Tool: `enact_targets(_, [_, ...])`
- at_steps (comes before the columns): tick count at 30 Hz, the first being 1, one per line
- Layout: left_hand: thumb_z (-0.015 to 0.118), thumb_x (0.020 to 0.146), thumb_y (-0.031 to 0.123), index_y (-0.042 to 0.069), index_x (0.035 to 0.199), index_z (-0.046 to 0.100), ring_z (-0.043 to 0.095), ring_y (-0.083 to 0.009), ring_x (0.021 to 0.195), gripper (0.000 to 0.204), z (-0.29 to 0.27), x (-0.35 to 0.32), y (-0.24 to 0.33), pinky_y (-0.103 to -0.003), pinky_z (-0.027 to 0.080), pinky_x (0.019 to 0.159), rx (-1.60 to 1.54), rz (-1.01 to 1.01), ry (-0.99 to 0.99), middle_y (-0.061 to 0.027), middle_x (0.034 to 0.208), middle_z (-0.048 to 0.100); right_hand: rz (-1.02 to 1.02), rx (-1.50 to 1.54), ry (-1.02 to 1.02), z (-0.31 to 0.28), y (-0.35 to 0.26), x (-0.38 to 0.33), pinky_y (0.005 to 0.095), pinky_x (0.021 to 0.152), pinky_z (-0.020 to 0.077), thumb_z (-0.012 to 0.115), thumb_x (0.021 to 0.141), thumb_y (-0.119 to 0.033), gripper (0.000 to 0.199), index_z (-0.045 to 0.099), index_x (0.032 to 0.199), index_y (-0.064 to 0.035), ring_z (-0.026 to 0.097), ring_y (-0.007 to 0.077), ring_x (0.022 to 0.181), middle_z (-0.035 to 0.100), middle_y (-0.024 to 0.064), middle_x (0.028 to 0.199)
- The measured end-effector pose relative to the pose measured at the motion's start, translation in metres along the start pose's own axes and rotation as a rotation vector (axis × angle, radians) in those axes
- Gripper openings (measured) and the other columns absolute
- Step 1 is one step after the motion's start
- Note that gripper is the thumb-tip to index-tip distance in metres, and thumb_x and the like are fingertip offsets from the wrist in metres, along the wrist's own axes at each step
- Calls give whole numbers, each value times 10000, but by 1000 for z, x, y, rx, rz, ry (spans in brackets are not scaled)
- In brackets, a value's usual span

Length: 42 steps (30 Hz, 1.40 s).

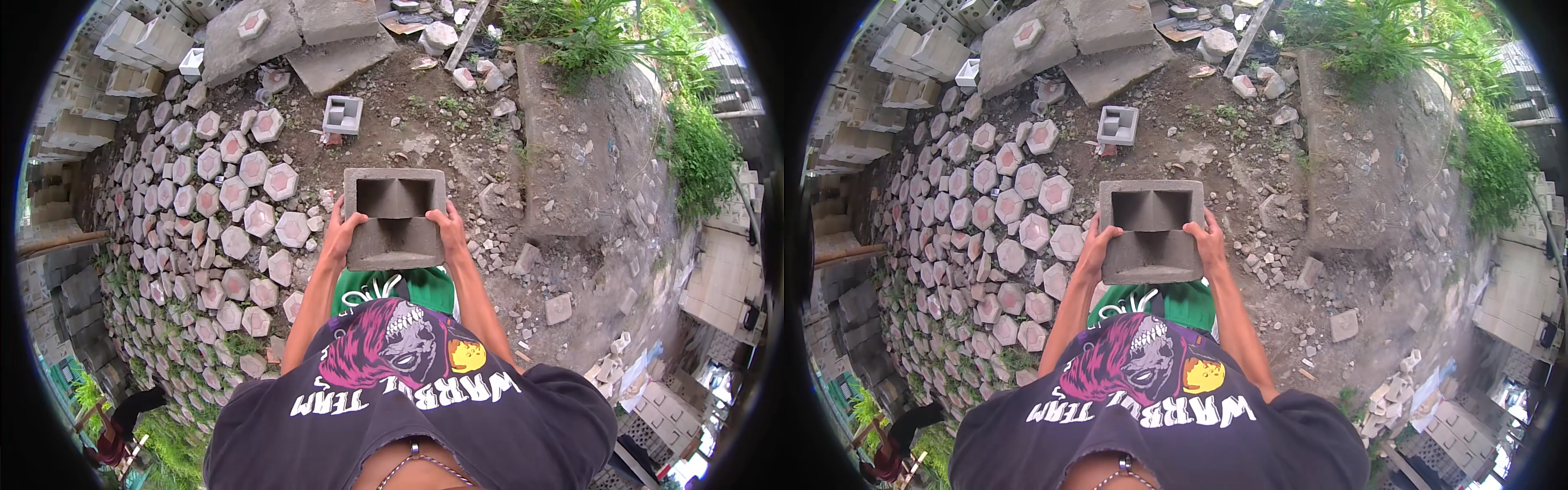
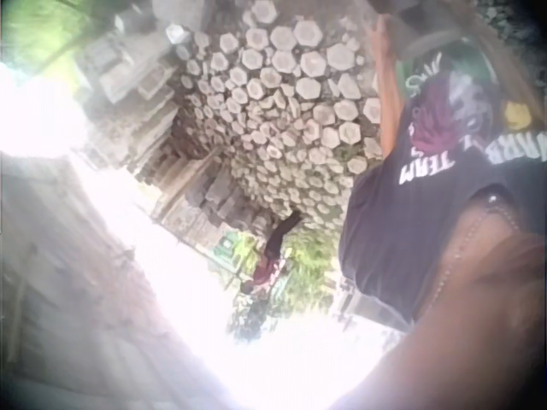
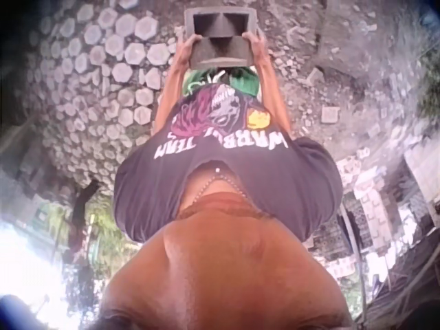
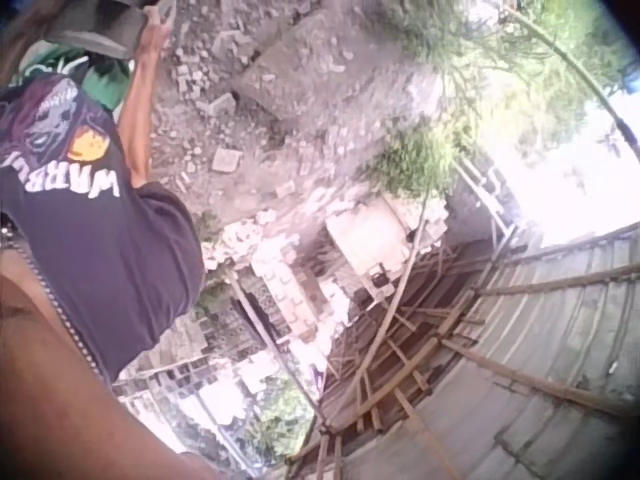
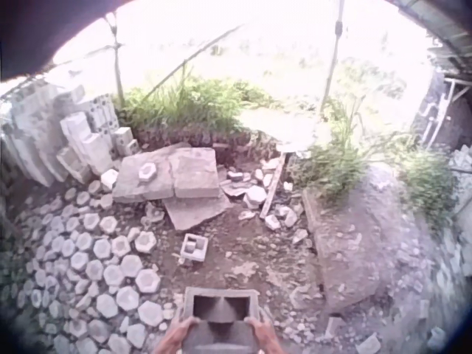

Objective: The person picks up concrete blocks from a pile on the ground and stacks them on top of one another.

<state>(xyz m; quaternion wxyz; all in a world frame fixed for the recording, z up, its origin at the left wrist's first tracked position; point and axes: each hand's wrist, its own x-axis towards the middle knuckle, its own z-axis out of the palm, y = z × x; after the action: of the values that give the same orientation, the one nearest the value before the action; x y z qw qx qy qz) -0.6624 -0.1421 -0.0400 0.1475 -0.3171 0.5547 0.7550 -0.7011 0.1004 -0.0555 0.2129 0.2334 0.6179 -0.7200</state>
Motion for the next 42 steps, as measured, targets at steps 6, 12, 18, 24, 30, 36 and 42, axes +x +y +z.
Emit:
enact_targets(6, [676,743,189,80,1471,241,580,-231,965,855,0,75,61,-367,492,839,-37,-44,32,-166,1166,553,26,-35,-51,40,-44,83,299,794,498,678,725,-200,752,412,1405,-19,610,182,919,610,119,1105])
enact_targets(12, [684,744,169,80,1475,226,560,-244,1028,867,0,157,124,-365,478,875,-22,-3,29,-166,1189,536,3,-7,-40,85,-94,169,297,745,488,640,732,-183,573,518,1274,-44,580,157,850,606,79,1017])
enact_targets(18, [681,743,195,85,1485,226,541,-256,1080,878,-14,219,162,-369,439,937,-1,6,59,-176,1220,525,-2,-59,-89,117,-126,236,310,828,490,664,740,-148,732,399,1412,-25,596,177,960,595,116,1133])
enact_targets(24, [671,751,197,97,1500,206,526,-245,1101,888,-43,275,192,-361,419,958,39,-50,29,-165,1242,515,56,-29,-68,157,-126,283,308,844,481,649,747,-129,715,403,1411,-37,587,192,963,592,119,1147])
enact_targets(30, [648,764,179,104,1511,189,483,-229,1158,880,-81,338,215,-354,367,1014,54,-77,-50,-138,1327,472,22,-88,39,210,-126,322,300,833,465,637,731,-160,640,470,1333,-21,566,179,944,599,101,1109])
enact_targets(36, [679,739,242,102,1502,243,422,-286,1266,890,-137,416,200,-382,323,1079,262,-71,-32,-179,1411,378,31,-43,102,252,-87,370,318,879,463,660,721,-142,682,459,1357,3,579,200,1001,607,122,1139])
enact_targets(42, [687,742,277,101,1497,266,393,-316,1313,882,-156,499,182,-414,312,1098,409,-95,-88,-192,1395,403,95,-14,237,276,-25,427,326,917,439,667,715,-155,686,461,1345,25,561,214,1047,587,135,1183])
